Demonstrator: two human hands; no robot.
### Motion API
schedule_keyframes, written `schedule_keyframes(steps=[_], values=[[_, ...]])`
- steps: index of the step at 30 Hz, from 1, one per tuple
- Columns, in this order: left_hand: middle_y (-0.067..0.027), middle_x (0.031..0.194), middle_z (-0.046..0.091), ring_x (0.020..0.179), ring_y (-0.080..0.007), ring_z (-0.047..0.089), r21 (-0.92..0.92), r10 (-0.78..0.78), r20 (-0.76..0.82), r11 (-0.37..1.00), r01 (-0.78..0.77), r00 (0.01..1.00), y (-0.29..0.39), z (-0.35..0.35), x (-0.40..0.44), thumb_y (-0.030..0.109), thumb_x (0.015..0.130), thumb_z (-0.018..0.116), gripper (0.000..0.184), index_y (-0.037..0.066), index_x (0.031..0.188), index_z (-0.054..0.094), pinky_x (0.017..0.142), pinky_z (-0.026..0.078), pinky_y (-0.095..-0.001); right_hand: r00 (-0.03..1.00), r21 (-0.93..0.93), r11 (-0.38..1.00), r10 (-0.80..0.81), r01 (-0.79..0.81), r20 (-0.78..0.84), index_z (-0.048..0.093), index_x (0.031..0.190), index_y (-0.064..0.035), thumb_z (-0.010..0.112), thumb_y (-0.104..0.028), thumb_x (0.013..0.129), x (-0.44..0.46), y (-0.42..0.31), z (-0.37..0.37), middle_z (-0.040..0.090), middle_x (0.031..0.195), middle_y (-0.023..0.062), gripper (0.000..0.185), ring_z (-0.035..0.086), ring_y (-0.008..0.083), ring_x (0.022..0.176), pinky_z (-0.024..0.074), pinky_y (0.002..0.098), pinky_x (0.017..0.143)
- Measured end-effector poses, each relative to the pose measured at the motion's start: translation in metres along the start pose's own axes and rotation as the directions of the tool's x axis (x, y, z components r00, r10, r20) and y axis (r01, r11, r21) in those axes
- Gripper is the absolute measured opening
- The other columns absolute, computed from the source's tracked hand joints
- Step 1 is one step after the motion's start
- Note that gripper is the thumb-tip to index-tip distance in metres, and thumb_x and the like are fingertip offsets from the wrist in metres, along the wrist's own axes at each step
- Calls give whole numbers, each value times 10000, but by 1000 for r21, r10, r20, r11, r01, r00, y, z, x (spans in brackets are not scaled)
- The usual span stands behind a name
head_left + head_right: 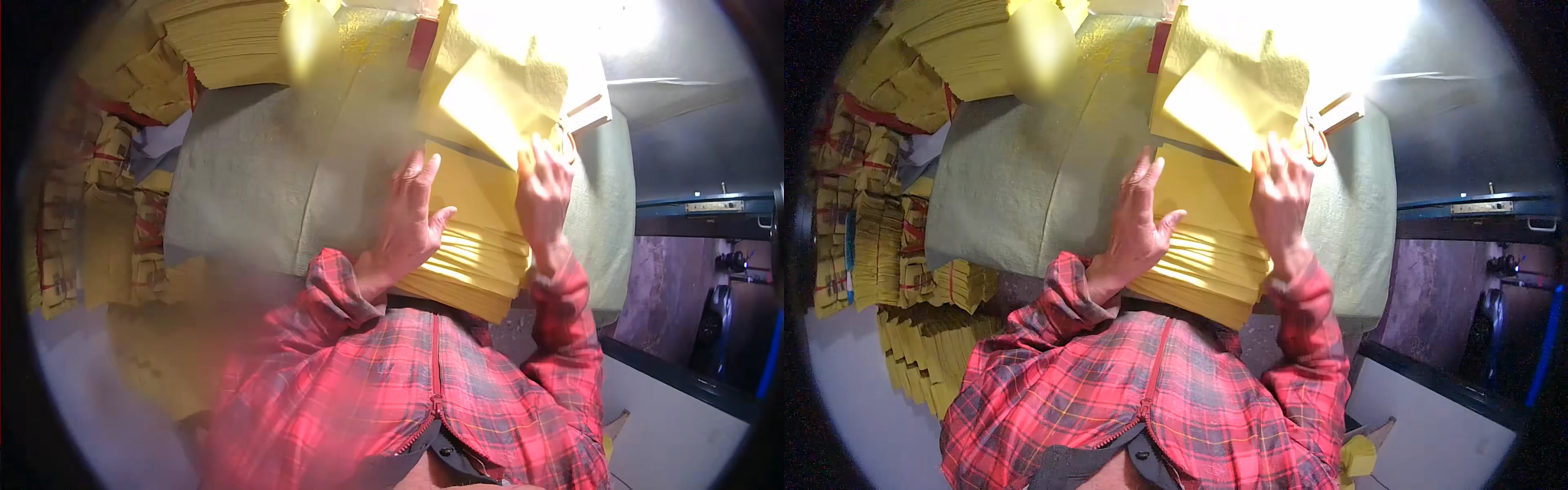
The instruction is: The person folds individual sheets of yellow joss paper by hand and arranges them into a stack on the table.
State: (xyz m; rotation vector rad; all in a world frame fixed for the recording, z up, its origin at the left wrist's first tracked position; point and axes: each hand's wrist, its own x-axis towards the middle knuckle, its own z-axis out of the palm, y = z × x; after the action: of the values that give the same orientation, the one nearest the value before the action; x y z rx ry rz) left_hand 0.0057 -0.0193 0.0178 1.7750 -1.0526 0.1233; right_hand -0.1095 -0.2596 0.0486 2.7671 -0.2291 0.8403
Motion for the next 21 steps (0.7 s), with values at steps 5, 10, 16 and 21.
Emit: schedule_keyframes(steps=[5, 10, 16, 21], values=[[-297, 1640, 426, 1477, -476, 451, -13, 22, -64, 1000, -22, 998, 3, -9, 5, 85, 870, 850, 889, -23, 1615, 376, 1232, 391, -519, 650, 450, 811, -117, -374, 751, 634, 1476, -68, 806, -138, 895, -16, -1, -43, 602, 1500, 276, 610, 597, 439, 1339, 446, 544, 1155], [-280, 1562, 500, 1406, -460, 509, -36, 2, -22, 999, -3, 1000, 2, -7, 1, 75, 864, 850, 870, -32, 1597, 394, 1206, 415, -508, 961, 219, 971, 31, -94, 275, 519, 1586, -87, 846, -197, 868, 55, -15, -15, 422, 1654, 286, 796, 498, 471, 1440, 415, 561, 1182], [-268, 1484, 557, 1351, -443, 553, -61, -109, 113, 991, 117, 988, -2, -3, -8, 92, 869, 851, 841, -35, 1577, 414, 1182, 432, -495, 995, -150, 989, -1, -15, -102, 627, 1478, -67, 823, -162, 884, 82, 13, 47, 470, 1632, 255, 633, 531, 440, 1415, 426, 564, 1167], [-309, 1545, 485, 1374, -476, 499, -86, -41, 5, 995, 41, 999, -4, -3, -8, 122, 868, 864, 852, -48, 1565, 405, 1183, 420, -531, 996, 76, 994, -82, 79, 26, 755, 1280, -42, 811, -138, 879, 5, -7, 9, 619, 1495, 229, 416, 601, 406, 1333, 467, 549, 1137]])
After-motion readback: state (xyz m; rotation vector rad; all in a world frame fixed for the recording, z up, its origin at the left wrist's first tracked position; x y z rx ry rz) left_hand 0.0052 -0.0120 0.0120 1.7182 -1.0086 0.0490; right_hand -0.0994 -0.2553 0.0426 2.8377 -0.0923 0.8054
